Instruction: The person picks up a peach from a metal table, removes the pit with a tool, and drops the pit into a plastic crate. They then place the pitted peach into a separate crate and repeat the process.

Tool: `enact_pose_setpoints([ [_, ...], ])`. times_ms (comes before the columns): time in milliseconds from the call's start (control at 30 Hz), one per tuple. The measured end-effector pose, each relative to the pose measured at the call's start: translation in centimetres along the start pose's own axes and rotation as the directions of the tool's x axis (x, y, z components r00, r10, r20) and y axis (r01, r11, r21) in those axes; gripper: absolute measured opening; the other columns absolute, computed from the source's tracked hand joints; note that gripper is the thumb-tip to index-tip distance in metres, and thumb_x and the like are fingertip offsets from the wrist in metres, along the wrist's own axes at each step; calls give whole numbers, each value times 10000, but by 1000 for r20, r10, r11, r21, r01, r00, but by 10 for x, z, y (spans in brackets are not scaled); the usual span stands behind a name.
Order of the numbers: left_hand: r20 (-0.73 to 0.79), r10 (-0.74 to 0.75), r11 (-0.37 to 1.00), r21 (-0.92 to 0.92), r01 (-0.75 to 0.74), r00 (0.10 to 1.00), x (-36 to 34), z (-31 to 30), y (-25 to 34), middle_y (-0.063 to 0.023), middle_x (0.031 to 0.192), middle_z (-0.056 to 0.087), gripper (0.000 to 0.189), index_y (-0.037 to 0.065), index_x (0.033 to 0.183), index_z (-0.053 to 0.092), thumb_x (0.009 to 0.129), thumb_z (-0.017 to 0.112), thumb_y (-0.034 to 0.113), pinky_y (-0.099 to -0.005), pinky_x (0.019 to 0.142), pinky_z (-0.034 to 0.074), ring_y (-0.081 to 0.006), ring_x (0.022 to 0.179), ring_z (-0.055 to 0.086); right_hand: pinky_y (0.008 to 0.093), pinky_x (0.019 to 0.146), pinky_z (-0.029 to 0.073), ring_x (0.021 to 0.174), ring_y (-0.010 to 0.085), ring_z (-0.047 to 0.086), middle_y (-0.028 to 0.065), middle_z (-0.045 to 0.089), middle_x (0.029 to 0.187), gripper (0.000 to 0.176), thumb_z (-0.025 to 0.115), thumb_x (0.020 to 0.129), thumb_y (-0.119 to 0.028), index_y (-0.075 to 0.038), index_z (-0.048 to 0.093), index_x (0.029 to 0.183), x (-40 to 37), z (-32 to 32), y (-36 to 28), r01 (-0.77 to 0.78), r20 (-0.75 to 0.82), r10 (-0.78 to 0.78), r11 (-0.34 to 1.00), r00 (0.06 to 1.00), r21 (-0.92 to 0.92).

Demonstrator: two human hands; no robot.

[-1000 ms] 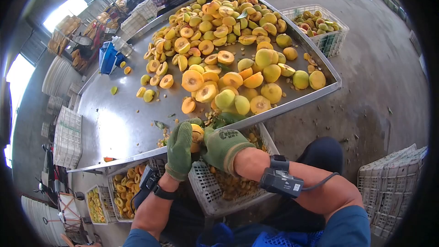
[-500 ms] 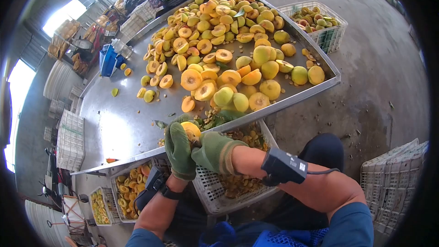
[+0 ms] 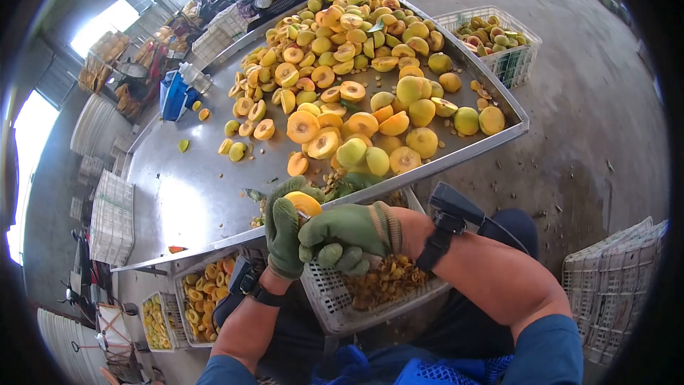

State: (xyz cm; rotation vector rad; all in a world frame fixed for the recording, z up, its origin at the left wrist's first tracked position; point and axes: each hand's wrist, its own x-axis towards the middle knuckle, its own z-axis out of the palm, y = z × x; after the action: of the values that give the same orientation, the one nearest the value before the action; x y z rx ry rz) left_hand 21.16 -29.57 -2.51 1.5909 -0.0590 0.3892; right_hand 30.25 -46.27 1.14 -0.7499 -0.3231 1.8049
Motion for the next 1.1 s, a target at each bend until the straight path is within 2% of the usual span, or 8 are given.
enact_pose_setpoints([
  [100, 64, 10, 994, 107, -17, 998, 1, -9, -1, -108, 1191, 667, 550, 31, 1395, 524, 1076, 483, 477, -351, 941, 525, -175, 1051, 638, 223, 272, 314, 333, 58, 381, -41, 470, 549, 271, 502, 1031, -289, -52, 617, 971, 13, -20, 16, -28, 302, -59, 961, 952, 275],
  [300, 183, -101, 994, -13, 106, 978, -6, -10, 15, -98, 1165, 674, 556, 25, 1398, 517, 1074, 486, 475, -334, 925, 528, -172, 1035, 648, 224, 269, 335, 329, 56, 397, -36, 475, 541, 335, 446, 1080, -289, -14, 627, 1015, 21, -27, 40, -75, 531, -204, 887, 822, 456],
  [500, 264, -160, 984, -31, 175, 951, -11, -17, 22, -95, 1159, 672, 547, 21, 1393, 522, 1071, 499, 464, -323, 897, 536, -170, 1038, 648, 225, 285, 310, 324, 58, 370, -33, 472, 543, 334, 468, 1066, -305, -19, 629, 1004, 23, -25, 52, -16, 513, -203, 921, 834, 390],
  [600, 247, -274, 946, -104, 307, 929, -14, -17, 34, -68, 1187, 628, 423, 1, 1369, 556, 1099, 452, 309, -284, 898, 503, -120, 1018, 595, 235, 300, 300, 328, 64, 365, -36, 461, 540, 325, 502, 1043, -322, -30, 636, 996, 14, -4, 44, 91, 199, -115, 988, 973, 122],
  [700, 165, -305, 941, -100, 324, 938, -14, -11, 31, -75, 1220, 616, 413, 20, 1370, 561, 1102, 446, 314, -300, 906, 510, -121, 1023, 598, 245, 315, 309, 335, 71, 371, -40, 447, 530, 318, 526, 1023, -333, -42, 643, 969, 11, 26, 42, 173, -248, -236, 952, 940, -251],
  [800, 201, -273, 920, -230, 317, 941, -18, -12, 16, -88, 1265, 608, 414, 13, 1369, 557, 1108, 438, 312, -317, 929, 514, -140, 1056, 602, 251, 323, 317, 340, 73, 373, -42, 437, 519, 326, 523, 1037, -330, -43, 648, 946, 6, 17, 43, 173, -121, -187, 978, 975, -117],
  [933, 175, -197, 973, -83, 214, 965, -23, -7, 1, -93, 1252, 623, 503, 8, 1390, 527, 1083, 470, 403, -333, 961, 514, -169, 1088, 613, 236, 319, 294, 334, 71, 368, -55, 429, 509, 360, 503, 1067, -329, -24, 648, 944, 14, -14, 58, 124, 278, -203, 952, 939, 280],
  [1100, 201, -274, 901, -289, 324, 941, -21, 2, 9, -104, 1178, 657, 689, 37, 1396, 521, 1025, 487, 616, -365, 960, 545, -195, 1085, 650, 235, 313, 281, 333, 74, 372, -54, 420, 496, 364, 504, 1064, -321, -11, 640, 931, 13, -15, 60, 180, 250, -235, 958, 939, 223],
])
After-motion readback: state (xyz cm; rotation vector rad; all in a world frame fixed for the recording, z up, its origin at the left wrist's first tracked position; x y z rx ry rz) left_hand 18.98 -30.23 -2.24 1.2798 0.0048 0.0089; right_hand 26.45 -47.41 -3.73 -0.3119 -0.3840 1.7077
